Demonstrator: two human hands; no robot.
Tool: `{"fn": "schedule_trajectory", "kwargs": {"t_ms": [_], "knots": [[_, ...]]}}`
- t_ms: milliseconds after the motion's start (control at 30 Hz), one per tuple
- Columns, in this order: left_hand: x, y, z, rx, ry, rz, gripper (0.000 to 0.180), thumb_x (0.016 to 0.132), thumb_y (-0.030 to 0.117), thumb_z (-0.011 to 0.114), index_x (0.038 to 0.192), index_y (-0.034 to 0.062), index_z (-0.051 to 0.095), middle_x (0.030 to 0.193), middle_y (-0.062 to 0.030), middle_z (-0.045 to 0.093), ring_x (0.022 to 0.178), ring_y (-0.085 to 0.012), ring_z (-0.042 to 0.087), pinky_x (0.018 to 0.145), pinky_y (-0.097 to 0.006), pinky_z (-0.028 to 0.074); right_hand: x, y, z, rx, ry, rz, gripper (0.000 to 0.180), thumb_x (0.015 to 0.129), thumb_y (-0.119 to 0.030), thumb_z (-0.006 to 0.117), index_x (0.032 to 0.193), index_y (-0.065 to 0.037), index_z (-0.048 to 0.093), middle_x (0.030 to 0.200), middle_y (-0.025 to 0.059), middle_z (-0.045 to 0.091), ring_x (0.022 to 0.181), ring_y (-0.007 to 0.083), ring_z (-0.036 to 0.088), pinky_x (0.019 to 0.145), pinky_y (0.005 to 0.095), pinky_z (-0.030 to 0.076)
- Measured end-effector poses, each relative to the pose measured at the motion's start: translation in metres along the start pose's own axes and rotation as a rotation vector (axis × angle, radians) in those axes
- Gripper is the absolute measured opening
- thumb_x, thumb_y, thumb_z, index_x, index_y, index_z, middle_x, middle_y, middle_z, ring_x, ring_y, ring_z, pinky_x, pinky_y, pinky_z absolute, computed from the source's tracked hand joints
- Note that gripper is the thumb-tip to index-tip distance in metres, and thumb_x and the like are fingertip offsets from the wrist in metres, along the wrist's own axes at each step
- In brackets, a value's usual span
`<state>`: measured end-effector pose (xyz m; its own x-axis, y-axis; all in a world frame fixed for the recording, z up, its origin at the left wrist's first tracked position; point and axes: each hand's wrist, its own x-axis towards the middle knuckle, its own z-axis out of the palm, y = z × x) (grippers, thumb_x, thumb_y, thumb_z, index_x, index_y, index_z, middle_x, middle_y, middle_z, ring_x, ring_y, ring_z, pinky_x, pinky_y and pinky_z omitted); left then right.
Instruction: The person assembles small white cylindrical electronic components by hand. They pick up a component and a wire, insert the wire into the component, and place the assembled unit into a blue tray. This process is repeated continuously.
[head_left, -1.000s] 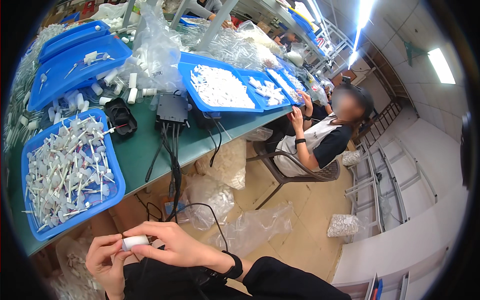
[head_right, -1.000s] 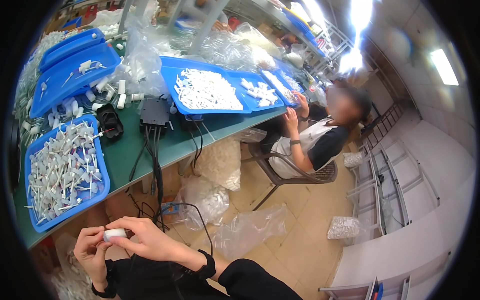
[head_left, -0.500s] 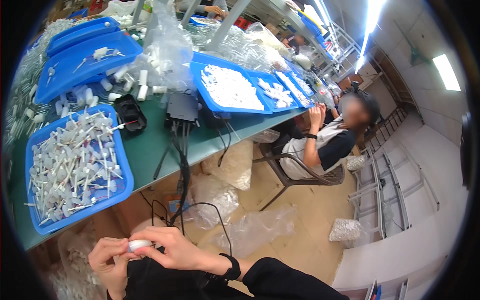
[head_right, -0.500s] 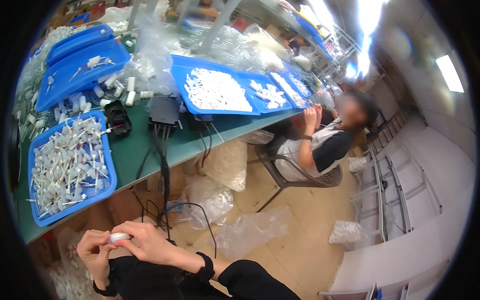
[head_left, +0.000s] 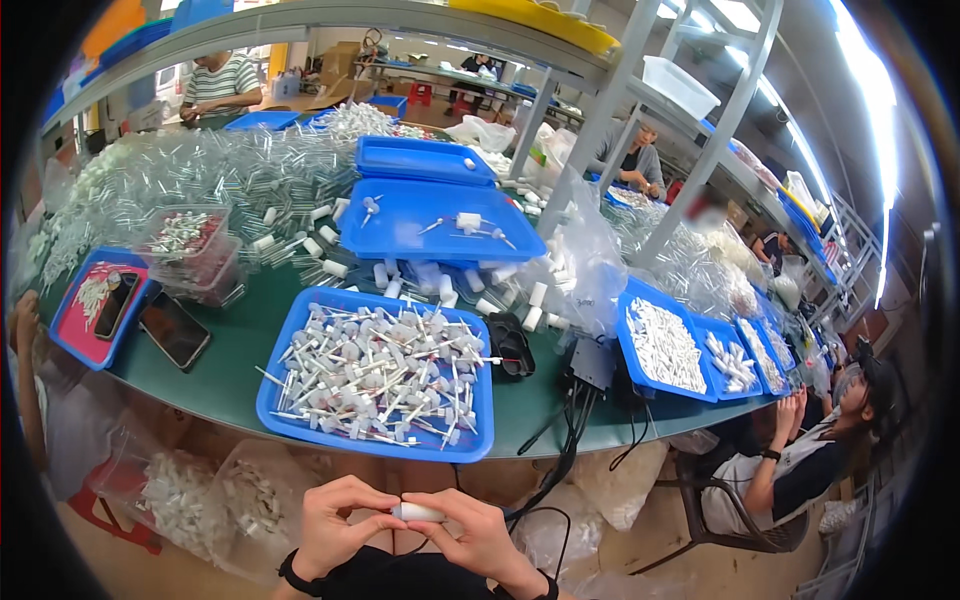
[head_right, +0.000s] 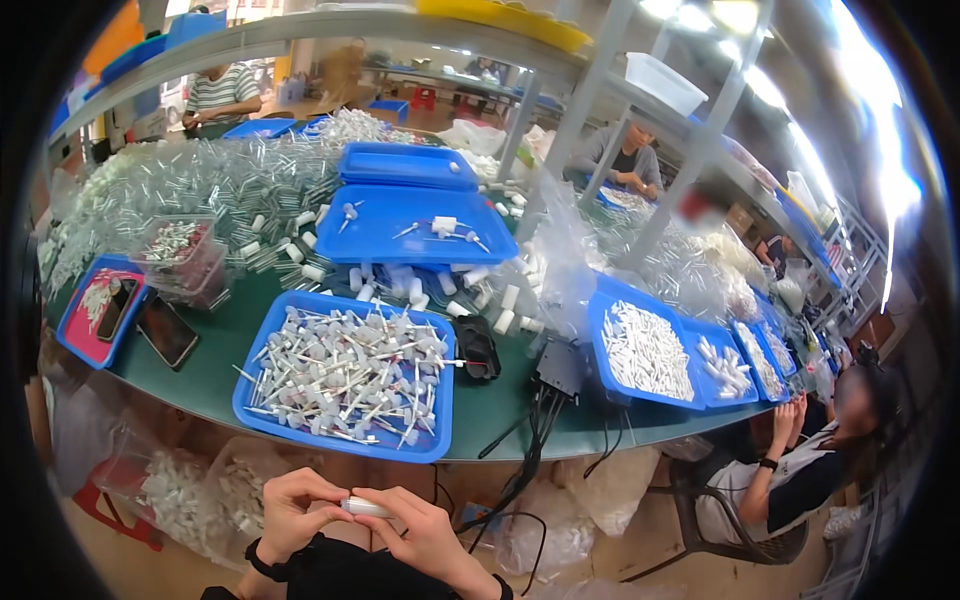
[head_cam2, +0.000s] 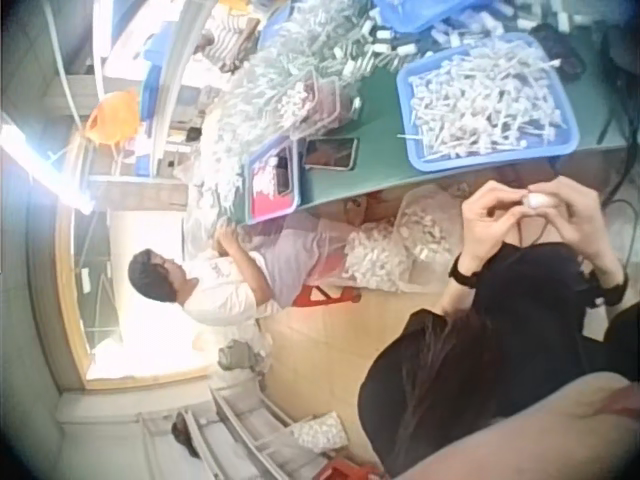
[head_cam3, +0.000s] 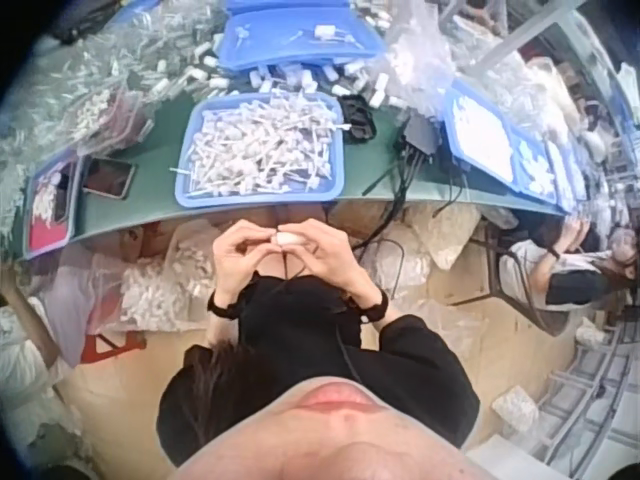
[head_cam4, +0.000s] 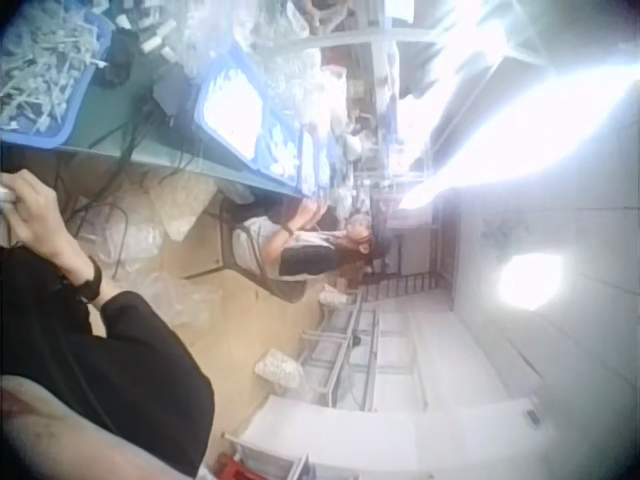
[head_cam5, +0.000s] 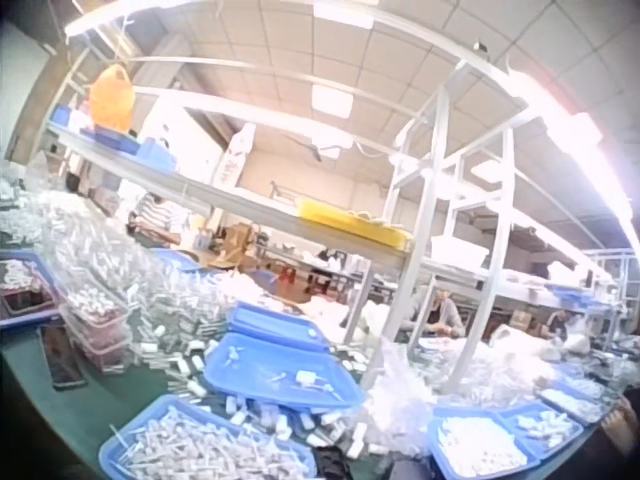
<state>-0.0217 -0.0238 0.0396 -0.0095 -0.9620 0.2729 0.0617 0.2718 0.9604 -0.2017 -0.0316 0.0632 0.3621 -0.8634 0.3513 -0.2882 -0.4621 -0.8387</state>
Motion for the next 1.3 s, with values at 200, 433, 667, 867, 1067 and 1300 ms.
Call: {"fn": "schedule_trajectory", "kwargs": {"t_ms": [200, 433, 667, 867, 1067, 1300], "knots": [[0.008, 0.002, -0.003, 0.087, -0.163, 0.087, 0.017, 0.062, 0.001, 0.075, 0.077, 0.0034, 0.069, 0.074, -0.0083, 0.065, 0.067, -0.0143, 0.062, 0.058, -0.022, 0.047, -0.016, 0.002, 0.002, -0.034, 0.064, 0.025, 0.027, 0.076, -0.007, 0.064, 0.104, -0.005, 0.061, 0.088, 0.0099, 0.063, 0.070, 0.0197, 0.061, 0.062, 0.0262, 0.049], [0.000, 0.001, 0.008, 0.104, -0.094, 0.099, 0.016, 0.062, 0.000, 0.074, 0.076, 0.0036, 0.069, 0.072, -0.0089, 0.065, 0.067, -0.0163, 0.064, 0.058, -0.023, 0.048, -0.015, 0.001, -0.004, -0.018, 0.029, -0.111, 0.029, 0.072, 0.000, 0.065, 0.101, -0.001, 0.061, 0.086, 0.0103, 0.064, 0.075, 0.0212, 0.063, 0.065, 0.0286, 0.050], [-0.007, -0.014, 0.019, -0.031, 0.032, 0.036, 0.020, 0.061, -0.012, 0.067, 0.079, -0.0029, 0.063, 0.079, -0.0114, 0.061, 0.070, -0.0160, 0.059, 0.062, -0.024, 0.047, -0.014, 0.016, -0.008, -0.161, 0.126, -0.373, 0.039, 0.072, -0.004, 0.062, 0.110, -0.001, 0.055, 0.091, 0.0109, 0.058, 0.081, 0.0264, 0.058, 0.069, 0.0336, 0.047], [-0.005, -0.038, 0.011, -0.174, -0.100, -0.070, 0.025, 0.062, -0.005, 0.070, 0.083, -0.0019, 0.059, 0.076, -0.0055, 0.054, 0.070, -0.0114, 0.053, 0.063, -0.021, 0.042, -0.030, 0.011, -0.007, -0.006, 0.185, -0.182, 0.032, 0.076, -0.006, 0.063, 0.107, -0.001, 0.056, 0.087, 0.0098, 0.058, 0.075, 0.0256, 0.058, 0.066, 0.0325, 0.046], [0.003, -0.022, 0.018, -0.046, -0.194, -0.074, 0.021, 0.056, -0.008, 0.070, 0.073, -0.0027, 0.058, 0.070, -0.0076, 0.055, 0.064, -0.0116, 0.053, 0.056, -0.021, 0.040, -0.041, 0.015, -0.008, -0.068, 0.205, -0.098, 0.030, 0.076, -0.005, 0.062, 0.105, -0.001, 0.056, 0.088, 0.0088, 0.058, 0.072, 0.0239, 0.058, 0.064, 0.0325, 0.046], [-0.011, -0.032, 0.033, 0.167, -0.169, 0.102, 0.017, 0.064, -0.005, 0.070, 0.079, -0.0031, 0.061, 0.074, -0.0089, 0.057, 0.066, -0.0128, 0.053, 0.056, -0.021, 0.041, -0.049, 0.035, -0.009, -0.182, 0.219, -0.235, 0.033, 0.071, -0.002, 0.061, 0.104, 0.001, 0.056, 0.089, 0.0120, 0.056, 0.082, 0.0269, 0.057, 0.070, 0.0338, 0.047]]}}
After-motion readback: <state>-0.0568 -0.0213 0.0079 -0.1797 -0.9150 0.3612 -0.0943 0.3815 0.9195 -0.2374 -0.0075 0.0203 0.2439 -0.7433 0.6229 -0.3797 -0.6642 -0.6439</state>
